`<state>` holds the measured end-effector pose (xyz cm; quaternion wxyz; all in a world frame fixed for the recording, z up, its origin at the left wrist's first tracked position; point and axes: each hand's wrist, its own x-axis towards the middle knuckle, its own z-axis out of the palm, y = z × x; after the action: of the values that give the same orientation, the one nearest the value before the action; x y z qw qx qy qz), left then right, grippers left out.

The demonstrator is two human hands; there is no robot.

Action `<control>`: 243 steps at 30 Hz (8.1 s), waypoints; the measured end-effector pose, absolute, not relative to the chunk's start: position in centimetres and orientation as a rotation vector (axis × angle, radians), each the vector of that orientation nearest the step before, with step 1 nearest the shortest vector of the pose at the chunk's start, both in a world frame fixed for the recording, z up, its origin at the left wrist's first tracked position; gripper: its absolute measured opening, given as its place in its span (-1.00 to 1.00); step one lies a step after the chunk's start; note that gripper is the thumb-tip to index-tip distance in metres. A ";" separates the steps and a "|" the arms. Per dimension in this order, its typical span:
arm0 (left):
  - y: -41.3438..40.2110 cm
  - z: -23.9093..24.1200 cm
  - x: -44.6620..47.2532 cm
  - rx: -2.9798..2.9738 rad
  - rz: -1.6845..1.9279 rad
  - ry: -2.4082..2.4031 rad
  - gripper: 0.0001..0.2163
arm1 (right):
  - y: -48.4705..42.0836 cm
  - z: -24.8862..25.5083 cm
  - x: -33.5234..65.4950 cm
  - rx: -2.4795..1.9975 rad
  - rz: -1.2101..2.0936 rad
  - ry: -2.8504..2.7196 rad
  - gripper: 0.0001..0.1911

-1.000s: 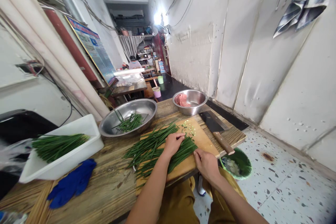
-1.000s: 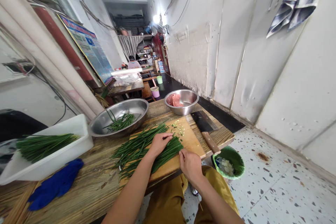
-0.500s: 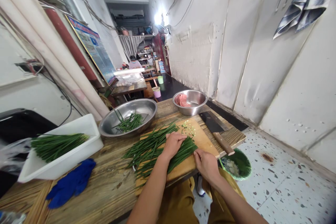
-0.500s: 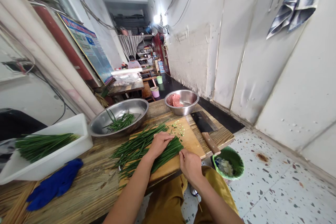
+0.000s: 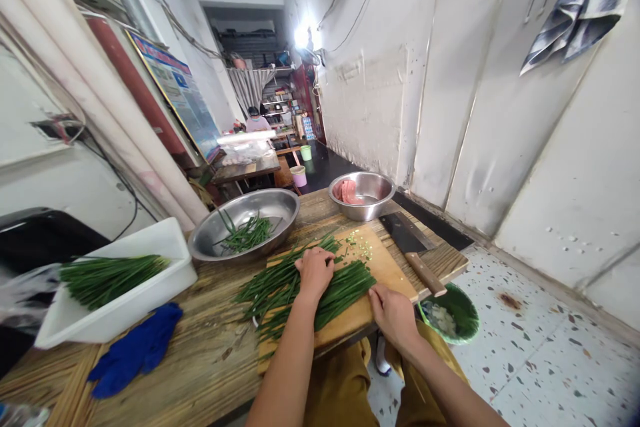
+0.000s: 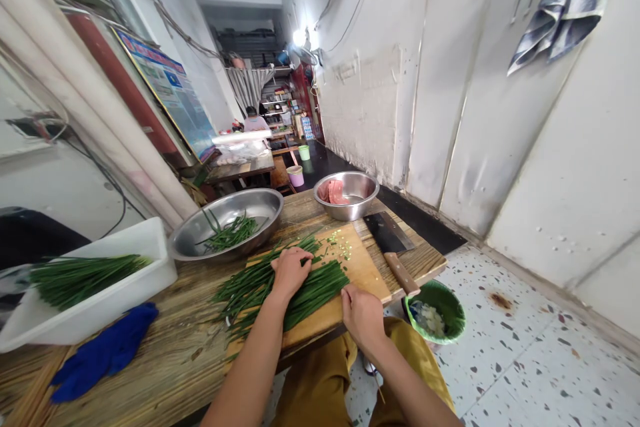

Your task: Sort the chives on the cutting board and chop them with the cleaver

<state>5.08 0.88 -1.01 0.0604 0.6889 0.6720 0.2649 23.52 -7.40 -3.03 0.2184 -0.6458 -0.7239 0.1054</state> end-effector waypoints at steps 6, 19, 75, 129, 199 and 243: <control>0.7 -0.9 5.7 2.114 0.676 2.080 -0.90 | -7.4 -3.0 23.6 -1.776 0.316 -2.007 -0.66; 1.4 -1.9 6.3 2.094 0.922 1.657 -0.77 | -7.4 -3.3 23.6 -1.770 0.293 -1.996 -0.65; 1.9 -2.6 7.4 1.897 1.151 1.406 -0.86 | -7.3 -3.5 23.7 -1.732 0.277 -2.021 -0.67; 1.5 -2.4 7.8 1.835 1.249 1.354 -0.75 | -7.5 -3.1 23.8 -1.757 0.330 -2.036 -0.65; 2.0 -2.9 7.5 1.745 1.133 1.430 -0.88 | -7.3 -3.1 23.6 -1.774 0.322 -2.056 -0.66; 1.3 -1.5 6.8 1.949 1.160 1.596 -0.79 | -7.2 -2.9 23.6 -1.792 0.321 -2.056 -0.67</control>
<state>6.79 1.26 -1.49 0.1833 0.6908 0.5659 0.4111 23.59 -7.20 -2.85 0.1966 -0.6398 -0.7340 0.1146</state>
